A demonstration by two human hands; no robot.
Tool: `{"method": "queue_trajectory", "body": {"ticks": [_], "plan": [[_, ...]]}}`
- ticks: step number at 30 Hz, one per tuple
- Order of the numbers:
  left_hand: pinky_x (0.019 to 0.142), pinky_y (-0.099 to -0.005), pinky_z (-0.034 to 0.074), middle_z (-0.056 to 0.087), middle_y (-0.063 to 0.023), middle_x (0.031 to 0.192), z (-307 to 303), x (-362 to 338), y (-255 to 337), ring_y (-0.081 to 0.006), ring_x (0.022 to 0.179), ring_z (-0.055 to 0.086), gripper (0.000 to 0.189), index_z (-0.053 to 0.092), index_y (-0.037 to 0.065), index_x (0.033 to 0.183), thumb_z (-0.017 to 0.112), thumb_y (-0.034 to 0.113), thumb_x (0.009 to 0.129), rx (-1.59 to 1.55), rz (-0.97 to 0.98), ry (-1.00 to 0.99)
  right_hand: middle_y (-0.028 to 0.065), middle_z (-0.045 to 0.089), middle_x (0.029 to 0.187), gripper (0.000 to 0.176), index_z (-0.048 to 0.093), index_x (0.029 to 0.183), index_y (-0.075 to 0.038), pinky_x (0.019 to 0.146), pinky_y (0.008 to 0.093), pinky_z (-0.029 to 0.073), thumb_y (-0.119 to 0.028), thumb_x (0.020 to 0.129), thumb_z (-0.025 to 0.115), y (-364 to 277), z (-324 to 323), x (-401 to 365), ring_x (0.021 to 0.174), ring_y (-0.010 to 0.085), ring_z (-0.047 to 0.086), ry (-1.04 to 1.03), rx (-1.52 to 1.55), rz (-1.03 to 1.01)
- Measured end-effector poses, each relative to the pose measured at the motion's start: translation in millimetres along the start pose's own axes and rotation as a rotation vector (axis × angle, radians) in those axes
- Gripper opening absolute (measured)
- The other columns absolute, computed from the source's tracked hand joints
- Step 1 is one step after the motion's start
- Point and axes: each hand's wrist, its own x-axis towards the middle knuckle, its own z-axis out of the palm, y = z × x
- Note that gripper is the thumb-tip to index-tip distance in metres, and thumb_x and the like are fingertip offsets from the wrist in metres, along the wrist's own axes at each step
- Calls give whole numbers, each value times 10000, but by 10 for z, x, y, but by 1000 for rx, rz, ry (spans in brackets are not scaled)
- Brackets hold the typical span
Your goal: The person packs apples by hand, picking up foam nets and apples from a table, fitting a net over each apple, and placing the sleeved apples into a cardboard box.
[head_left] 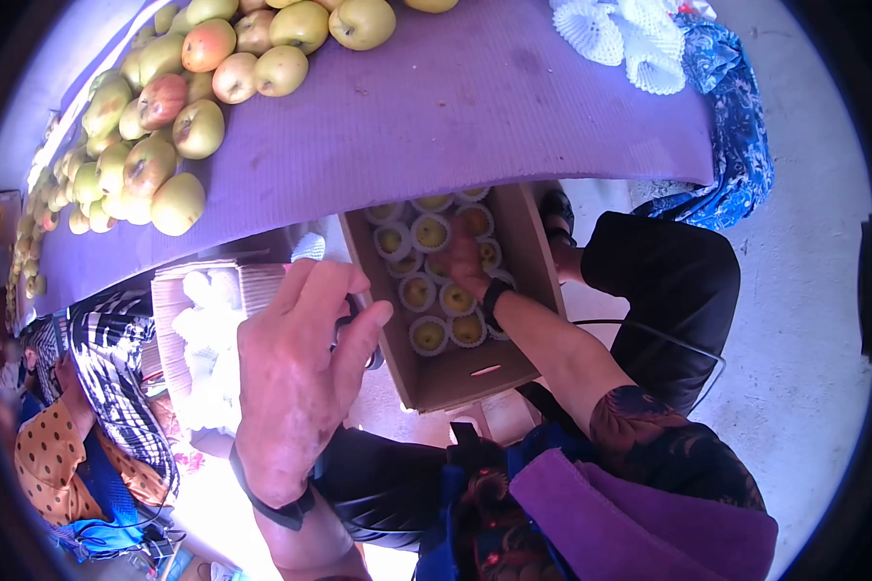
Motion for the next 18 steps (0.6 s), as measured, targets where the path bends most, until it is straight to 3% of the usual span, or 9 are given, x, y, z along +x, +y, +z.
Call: {"method": "queue_trajectory", "body": {"ticks": [3, 5, 8, 10, 12, 16, 18], "plan": [[582, -290, 470, 590, -111, 824, -40, 27, -15, -193, 652, 598, 150, 559, -15, 909, 662, 28, 809, 29, 7, 23, 203, 527, 1184, 707, 421, 1269, -15, 977, 435, 387, -79, 644, 747, 21, -19, -62, 1164, 379, 476, 39, -87, -58], [588, -299, 462, 583, -112, 801, -79, 52, 4, -201, 648, 589, 140, 559, -15, 896, 658, 31, 809, -49, -91, 46, 218, 520, 1188, 704, 418, 1268, -7, 980, 438, 383, -78, 645, 739, -3, -47, -81, 1170, 387, 467, 37, -117, -51], [488, -334, 475, 569, -120, 806, -122, 62, -107, -240, 609, 658, 117, 548, -8, 866, 648, 46, 840, -33, -21, 10, 252, 498, 1203, 692, 406, 1273, 5, 986, 447, 372, -75, 660, 718, -85, -76, -128, 1186, 407, 443, 57, -149, -59], [535, -360, 483, 577, -128, 818, -122, 79, -150, -274, 640, 650, 112, 560, 3, 867, 646, 68, 837, -16, 17, 19, 272, 482, 1214, 683, 399, 1278, 10, 990, 452, 365, -72, 673, 705, -254, -161, -141, 1197, 418, 427, 79, -155, -85], [612, -354, 453, 567, -137, 771, -81, 104, -212, -283, 670, 583, 109, 559, -8, 834, 644, 51, 800, 57, 54, 18, 246, 530, 1153, 543, 497, 1222, 5, 908, 440, 428, -89, 723, 692, -456, -307, -146, 1087, 382, 518, 18, -273, -119], [642, -397, 468, 601, -131, 806, 11, 154, -331, -329, 725, 602, 74, 581, 20, 838, 630, 54, 796, 157, 164, 71, 238, 604, 1043, 381, 572, 1102, 8, 855, 434, 466, -108, 755, 676, -862, -505, -159, 1001, 382, 580, -164, -267, -56], [654, -415, 472, 616, -133, 806, 37, 181, -348, -350, 750, 605, 60, 598, 40, 848, 620, 70, 801, 137, 165, 93, 167, 656, 873, 237, 628, 990, -23, 741, 412, 505, -113, 774, 669, -1142, -580, -224, 820, 330, 641, -146, -213, -218]]}}
